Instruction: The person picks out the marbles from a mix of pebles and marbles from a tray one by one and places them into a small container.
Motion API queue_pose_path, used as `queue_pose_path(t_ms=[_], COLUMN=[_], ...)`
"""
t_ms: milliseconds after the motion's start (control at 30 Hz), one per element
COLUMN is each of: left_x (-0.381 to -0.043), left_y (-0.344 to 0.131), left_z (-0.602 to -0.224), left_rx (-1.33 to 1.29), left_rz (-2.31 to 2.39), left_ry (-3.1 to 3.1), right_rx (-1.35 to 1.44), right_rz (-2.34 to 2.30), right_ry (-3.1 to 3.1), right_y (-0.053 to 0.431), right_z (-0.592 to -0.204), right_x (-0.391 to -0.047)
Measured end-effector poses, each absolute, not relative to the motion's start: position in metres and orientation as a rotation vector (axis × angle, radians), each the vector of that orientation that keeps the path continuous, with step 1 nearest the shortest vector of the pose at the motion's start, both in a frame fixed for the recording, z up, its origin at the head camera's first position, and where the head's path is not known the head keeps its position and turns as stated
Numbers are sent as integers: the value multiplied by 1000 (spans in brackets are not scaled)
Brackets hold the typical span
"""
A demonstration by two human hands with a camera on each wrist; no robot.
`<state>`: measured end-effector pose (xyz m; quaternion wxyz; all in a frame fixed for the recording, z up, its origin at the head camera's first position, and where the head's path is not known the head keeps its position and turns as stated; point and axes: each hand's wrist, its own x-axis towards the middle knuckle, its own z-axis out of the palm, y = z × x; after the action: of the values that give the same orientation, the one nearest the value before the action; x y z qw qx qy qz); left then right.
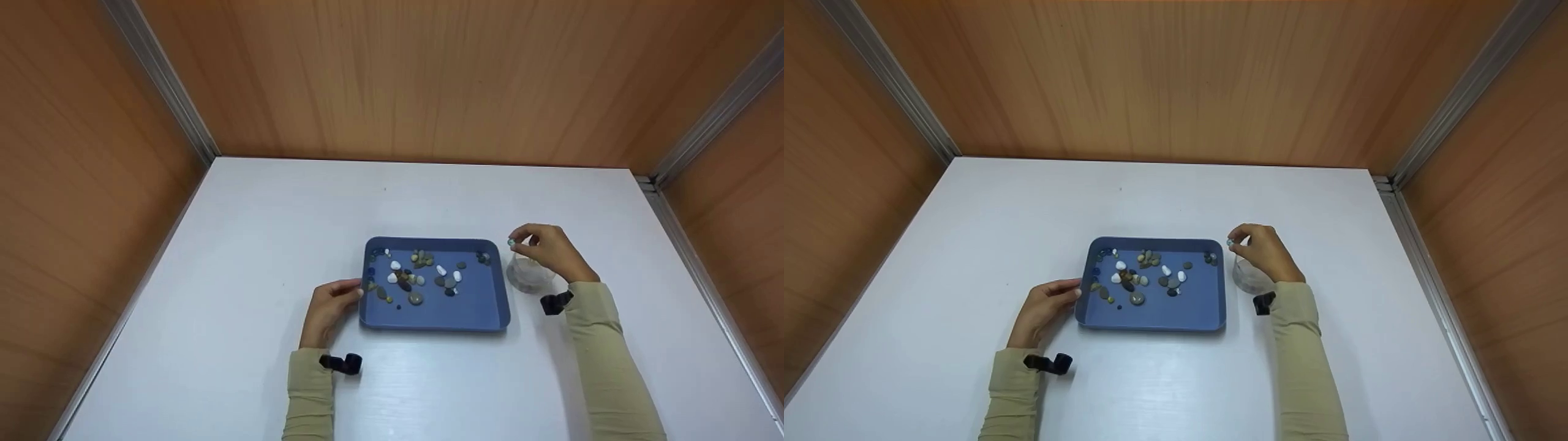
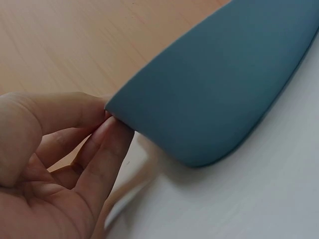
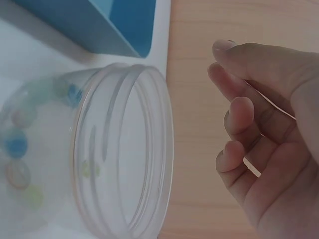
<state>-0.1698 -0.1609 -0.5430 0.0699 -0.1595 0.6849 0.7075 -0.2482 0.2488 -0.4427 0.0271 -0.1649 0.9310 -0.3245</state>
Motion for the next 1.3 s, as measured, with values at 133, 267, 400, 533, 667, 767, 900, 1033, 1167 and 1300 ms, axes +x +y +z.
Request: queue_pose_path(t_ms=[133, 267, 400, 533, 667, 767, 900, 1033, 1167, 1300], left_x=[-170, -170, -170, -170, -170, -171, -170, -170, -170, -169], left_y=[-160, -160, -161, -161, -160, -160, -161, -161, -161, -161], left_z=[-544, -544, -545, -545, -543, -543, -542, -543, -542, -538], left_rx=[-485, -482, -461, -454, -471, -477, -468, -469, -476, -467], left_rz=[2133, 2143, 2144, 2146, 2141, 2130, 2118, 2100, 2095, 2107], left_ry=[2055, 2048, 2054, 2049, 2042, 2050, 2066, 2089, 2096, 2084], right_rx=[-468, -446, -423, -399, -395, -386, -378, -378, -371, -366], right_rz=[-1011, -1024, -1020, -1014, -1008, -1004, -1000, -999, -991, -984], right_ry=[2868, 2865, 2862, 2864, 2874, 2868, 2864, 2870, 2874, 2882], right_y=[257, 263, 268, 272, 273, 274, 276, 277, 278, 279], right_z=[-446, -448, -450, -452, -453, -455, -456, -458, -459, -460], right_x=[-246, -244, -241, -239, -238, -238, -237, -237, -236, -236])
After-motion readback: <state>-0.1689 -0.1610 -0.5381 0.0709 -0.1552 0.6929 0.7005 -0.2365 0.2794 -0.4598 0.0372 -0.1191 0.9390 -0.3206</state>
